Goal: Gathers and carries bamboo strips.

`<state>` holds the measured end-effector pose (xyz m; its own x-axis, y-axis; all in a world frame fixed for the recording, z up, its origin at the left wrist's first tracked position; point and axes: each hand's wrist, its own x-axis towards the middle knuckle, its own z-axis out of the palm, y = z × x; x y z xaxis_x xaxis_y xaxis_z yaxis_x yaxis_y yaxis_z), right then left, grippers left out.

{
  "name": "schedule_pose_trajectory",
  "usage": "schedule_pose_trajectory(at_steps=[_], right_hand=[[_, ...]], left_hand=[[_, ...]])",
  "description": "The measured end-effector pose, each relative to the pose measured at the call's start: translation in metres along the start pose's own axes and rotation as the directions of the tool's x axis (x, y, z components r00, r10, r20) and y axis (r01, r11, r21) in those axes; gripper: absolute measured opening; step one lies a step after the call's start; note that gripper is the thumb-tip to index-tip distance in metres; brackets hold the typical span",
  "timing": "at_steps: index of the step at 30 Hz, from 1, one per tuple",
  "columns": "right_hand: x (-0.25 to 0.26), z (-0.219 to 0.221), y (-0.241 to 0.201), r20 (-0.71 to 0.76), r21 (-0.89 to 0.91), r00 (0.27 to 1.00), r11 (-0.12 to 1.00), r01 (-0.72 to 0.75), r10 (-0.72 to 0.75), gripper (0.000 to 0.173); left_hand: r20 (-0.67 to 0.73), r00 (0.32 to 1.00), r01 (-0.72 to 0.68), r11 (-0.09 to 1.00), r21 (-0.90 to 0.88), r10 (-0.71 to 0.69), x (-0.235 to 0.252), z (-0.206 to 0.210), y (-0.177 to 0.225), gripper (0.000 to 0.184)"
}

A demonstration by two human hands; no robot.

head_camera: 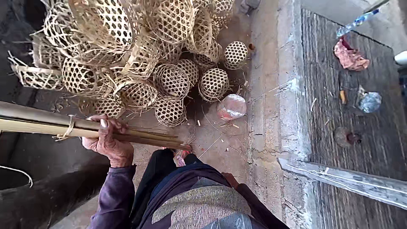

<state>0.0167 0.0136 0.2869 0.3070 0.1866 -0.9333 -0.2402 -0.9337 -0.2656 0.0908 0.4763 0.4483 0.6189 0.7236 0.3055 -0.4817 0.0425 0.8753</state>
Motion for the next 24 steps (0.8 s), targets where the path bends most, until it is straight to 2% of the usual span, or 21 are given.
schedule_pose_trajectory(at_steps=[4, 8, 15, 21, 22, 23, 24], right_hand=[[0.002, 0.002, 0.002, -0.212, 0.169, 0.977, 0.984, 0.057, -0.02, 0.035], [-0.007, -0.012, -0.029, -0.338, 0.297, 0.941, 0.948, 0.112, -0.006, 0.036], [-0.013, -0.022, -0.06, -0.405, 0.508, 0.909, 0.851, 0.133, 0.1, 0.037], [-0.022, 0.019, -0.032, -0.47, 0.59, 0.864, 0.792, 0.157, 0.179, 0.034], [-0.028, 0.028, -0.021, -0.545, 0.524, 0.833, 0.816, 0.244, 0.101, 0.035], [-0.039, 0.034, -0.01, -0.701, 0.343, 0.711, 0.844, 0.413, -0.063, 0.036], [-0.059, 0.024, -0.013, -0.819, 0.101, 0.532, 0.857, 0.505, -0.216, 0.038]], left_hand=[[0.114, 0.99, 0.084, 0.996, -0.024, -0.08, -0.012, 0.029, -0.043, 0.012], [0.222, 0.964, 0.17, 0.982, -0.081, -0.149, -0.021, 0.06, -0.074, 0.014], [0.399, 0.889, 0.276, 0.958, -0.074, -0.225, -0.001, 0.108, -0.106, 0.014], [0.517, 0.821, 0.325, 0.943, -0.072, -0.243, -0.002, 0.167, -0.133, 0.013], [0.535, 0.809, 0.33, 0.941, -0.071, -0.244, -0.005, 0.179, -0.137, 0.012], [0.549, 0.8, 0.331, 0.941, -0.067, -0.242, -0.008, 0.191, -0.142, 0.011], [0.563, 0.79, 0.335, 0.94, -0.062, -0.244, -0.01, 0.202, -0.146, 0.011]])
